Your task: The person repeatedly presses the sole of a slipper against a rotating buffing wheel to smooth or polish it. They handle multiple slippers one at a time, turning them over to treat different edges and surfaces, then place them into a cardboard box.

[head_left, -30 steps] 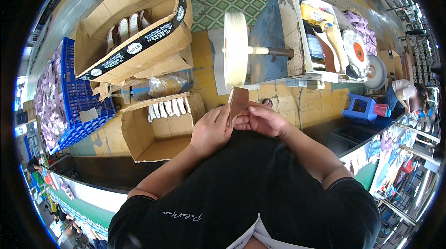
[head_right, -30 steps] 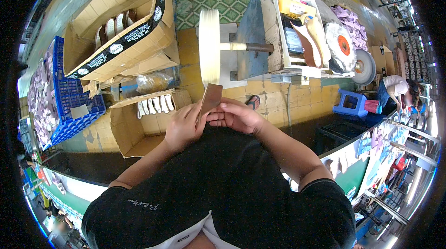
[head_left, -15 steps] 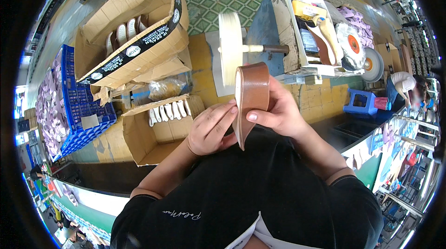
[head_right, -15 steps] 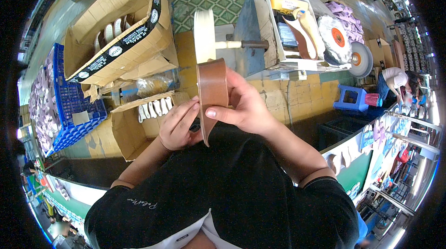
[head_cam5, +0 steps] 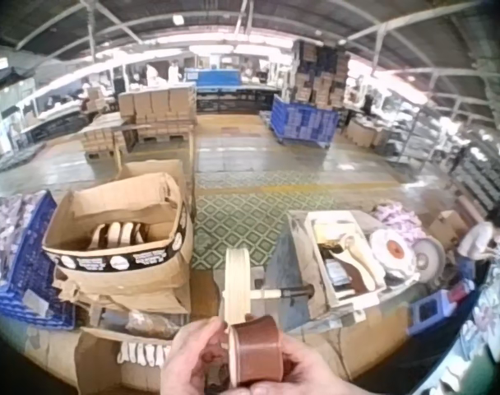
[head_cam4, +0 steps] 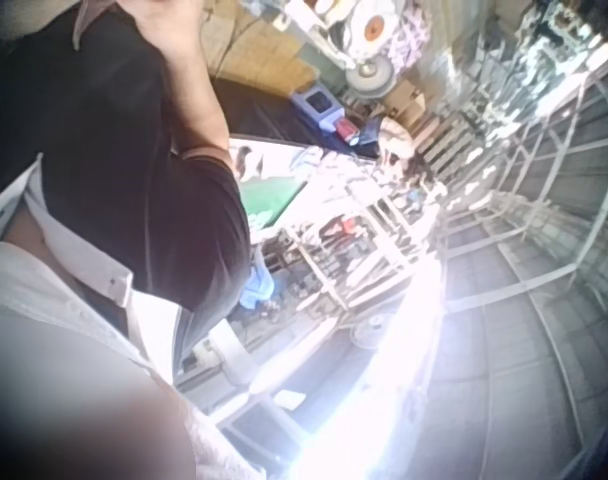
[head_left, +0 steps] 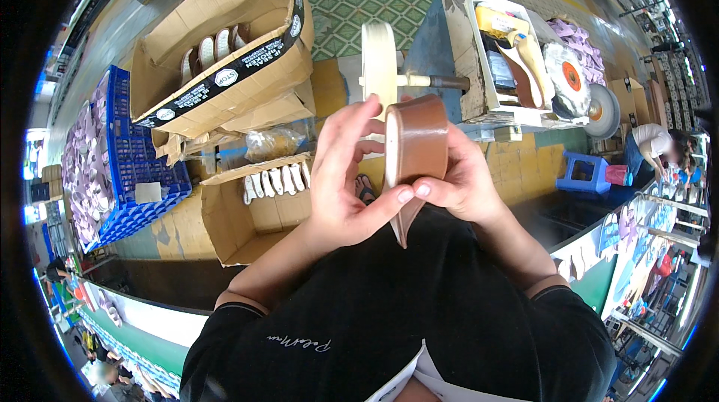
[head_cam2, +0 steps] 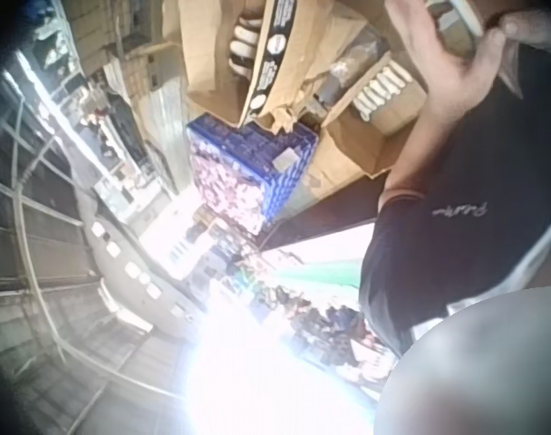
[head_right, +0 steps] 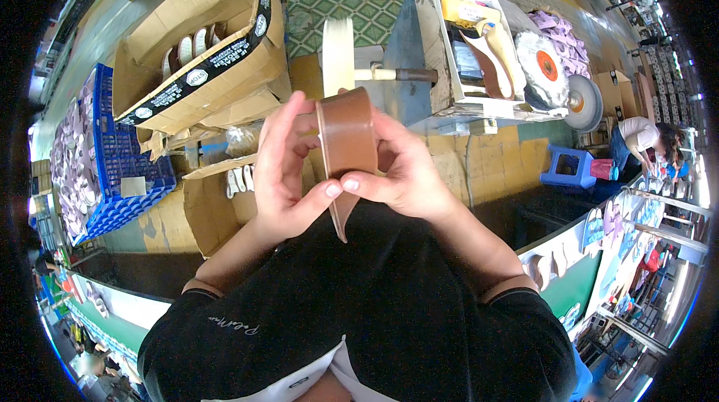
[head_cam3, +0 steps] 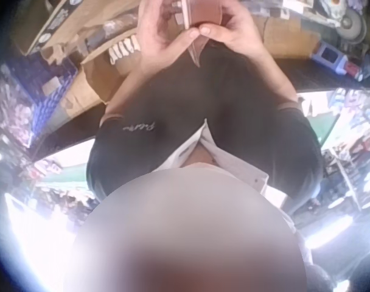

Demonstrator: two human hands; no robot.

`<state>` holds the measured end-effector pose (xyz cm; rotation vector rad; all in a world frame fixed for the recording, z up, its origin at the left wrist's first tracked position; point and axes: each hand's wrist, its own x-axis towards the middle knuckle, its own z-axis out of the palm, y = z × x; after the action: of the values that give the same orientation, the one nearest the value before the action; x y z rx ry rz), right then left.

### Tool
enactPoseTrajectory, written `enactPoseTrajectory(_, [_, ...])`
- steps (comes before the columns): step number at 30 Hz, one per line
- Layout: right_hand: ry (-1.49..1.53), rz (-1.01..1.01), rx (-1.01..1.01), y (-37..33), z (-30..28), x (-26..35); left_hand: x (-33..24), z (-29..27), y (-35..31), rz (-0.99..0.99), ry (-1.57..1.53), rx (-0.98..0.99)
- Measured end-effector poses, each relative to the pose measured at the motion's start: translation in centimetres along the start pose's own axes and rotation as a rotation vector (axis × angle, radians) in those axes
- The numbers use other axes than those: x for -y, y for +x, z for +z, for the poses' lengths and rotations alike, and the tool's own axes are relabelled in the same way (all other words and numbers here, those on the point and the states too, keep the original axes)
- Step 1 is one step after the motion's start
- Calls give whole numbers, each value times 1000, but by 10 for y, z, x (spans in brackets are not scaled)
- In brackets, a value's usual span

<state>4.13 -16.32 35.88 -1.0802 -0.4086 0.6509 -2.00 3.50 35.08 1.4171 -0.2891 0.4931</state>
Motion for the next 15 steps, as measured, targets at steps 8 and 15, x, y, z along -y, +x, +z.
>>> enactPoseTrajectory(8, [-172, -125, 69, -3, -11, 7, -9, -8, 9, 4, 9, 151])
enactPoseTrajectory(15, [-517, -248, 99, -6, -12, 8, -4, -14, 7, 76, -75, 210])
